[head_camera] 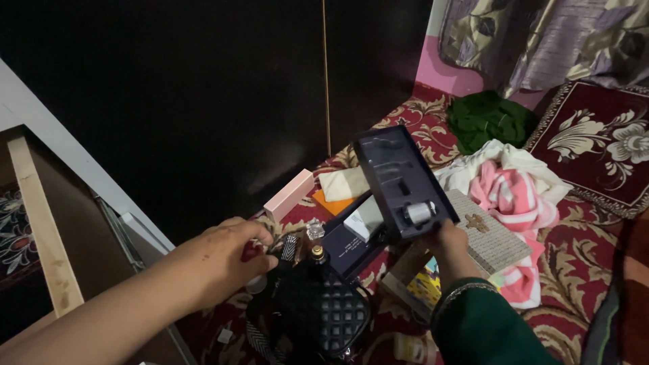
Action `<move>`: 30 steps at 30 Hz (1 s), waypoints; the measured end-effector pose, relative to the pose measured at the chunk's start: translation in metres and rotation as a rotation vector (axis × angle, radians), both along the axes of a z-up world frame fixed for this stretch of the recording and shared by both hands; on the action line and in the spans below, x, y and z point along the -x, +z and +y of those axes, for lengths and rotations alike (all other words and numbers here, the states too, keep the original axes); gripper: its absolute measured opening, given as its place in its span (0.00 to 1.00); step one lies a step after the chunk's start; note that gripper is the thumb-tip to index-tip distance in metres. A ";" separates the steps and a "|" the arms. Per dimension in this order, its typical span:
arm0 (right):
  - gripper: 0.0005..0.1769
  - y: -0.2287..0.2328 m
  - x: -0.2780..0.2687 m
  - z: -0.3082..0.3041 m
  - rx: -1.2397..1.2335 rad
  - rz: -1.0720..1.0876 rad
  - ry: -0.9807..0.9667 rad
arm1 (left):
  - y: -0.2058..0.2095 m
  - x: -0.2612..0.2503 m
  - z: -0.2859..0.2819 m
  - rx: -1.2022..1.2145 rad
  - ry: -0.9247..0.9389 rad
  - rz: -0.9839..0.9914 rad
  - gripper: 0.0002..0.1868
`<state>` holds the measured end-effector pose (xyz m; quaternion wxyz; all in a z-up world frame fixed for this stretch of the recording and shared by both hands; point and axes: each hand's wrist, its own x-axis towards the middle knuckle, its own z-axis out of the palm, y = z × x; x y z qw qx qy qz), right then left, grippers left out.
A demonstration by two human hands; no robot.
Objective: The person removes items from a bedroom drawer, including a decorative box, small boxes, and bottles, then places them on a nearby surface and reorganizes them back into the drawer.
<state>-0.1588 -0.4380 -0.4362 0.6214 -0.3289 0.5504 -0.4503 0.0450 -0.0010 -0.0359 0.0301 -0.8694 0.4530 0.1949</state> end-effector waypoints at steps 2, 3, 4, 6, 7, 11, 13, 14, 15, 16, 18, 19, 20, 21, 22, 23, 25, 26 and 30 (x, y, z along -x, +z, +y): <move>0.23 0.016 0.000 0.015 -0.017 -0.025 -0.013 | -0.003 -0.001 0.001 0.023 0.001 0.005 0.20; 0.24 0.024 0.000 0.023 -0.035 -0.049 -0.026 | -0.005 -0.002 0.002 0.046 0.003 0.011 0.20; 0.24 0.024 0.000 0.024 -0.036 -0.049 -0.025 | -0.004 -0.002 0.002 0.045 0.003 0.012 0.20; 0.21 0.024 -0.001 0.025 -0.016 0.016 -0.066 | -0.003 -0.002 0.002 0.031 -0.003 0.019 0.17; 0.21 0.025 -0.001 0.025 -0.016 0.017 -0.064 | -0.003 -0.002 0.002 0.031 -0.001 0.020 0.17; 0.24 0.020 -0.006 0.031 -0.057 -0.006 0.043 | -0.003 -0.002 0.002 0.014 -0.023 0.005 0.17; 0.23 0.020 -0.012 0.041 -0.036 -0.092 0.066 | -0.001 0.000 0.002 0.017 -0.019 0.003 0.18; 0.21 0.025 -0.016 0.049 -0.071 -0.005 0.083 | 0.001 0.002 0.002 0.002 -0.005 0.001 0.17; 0.19 0.029 -0.021 0.057 -0.106 0.082 0.101 | 0.004 0.004 0.002 -0.014 0.009 -0.002 0.17; 0.19 0.012 -0.026 0.053 -0.107 0.081 0.103 | 0.000 0.001 0.003 -0.016 0.012 -0.002 0.17; 0.32 -0.021 -0.034 0.046 -0.011 0.476 0.245 | -0.008 -0.004 0.004 0.099 -0.008 0.027 0.16; 0.32 -0.060 -0.041 0.030 -0.014 0.476 0.249 | -0.011 -0.007 0.006 0.096 -0.006 0.027 0.16; 0.29 -0.100 -0.047 0.014 0.073 0.533 0.245 | -0.013 -0.010 0.008 0.165 -0.016 0.062 0.18; 0.25 -0.139 -0.055 -0.001 0.160 0.589 0.245 | -0.016 -0.013 0.011 0.233 -0.024 0.097 0.19; 0.25 -0.123 -0.056 0.015 0.157 0.589 0.250 | -0.020 -0.016 0.008 0.229 -0.019 0.097 0.19; 0.27 -0.107 -0.061 0.032 0.087 0.447 0.218 | -0.022 -0.021 0.008 0.302 -0.055 0.097 0.20; 0.30 -0.138 -0.062 0.015 0.013 0.303 0.199 | -0.016 -0.023 0.008 0.372 -0.079 0.094 0.22; 0.35 -0.181 -0.065 -0.016 -0.056 0.354 0.260 | -0.007 -0.019 0.008 0.339 -0.048 0.067 0.21; 0.34 0.085 -0.073 0.154 -0.229 0.150 0.253 | 0.004 -0.015 0.007 0.255 0.007 0.016 0.20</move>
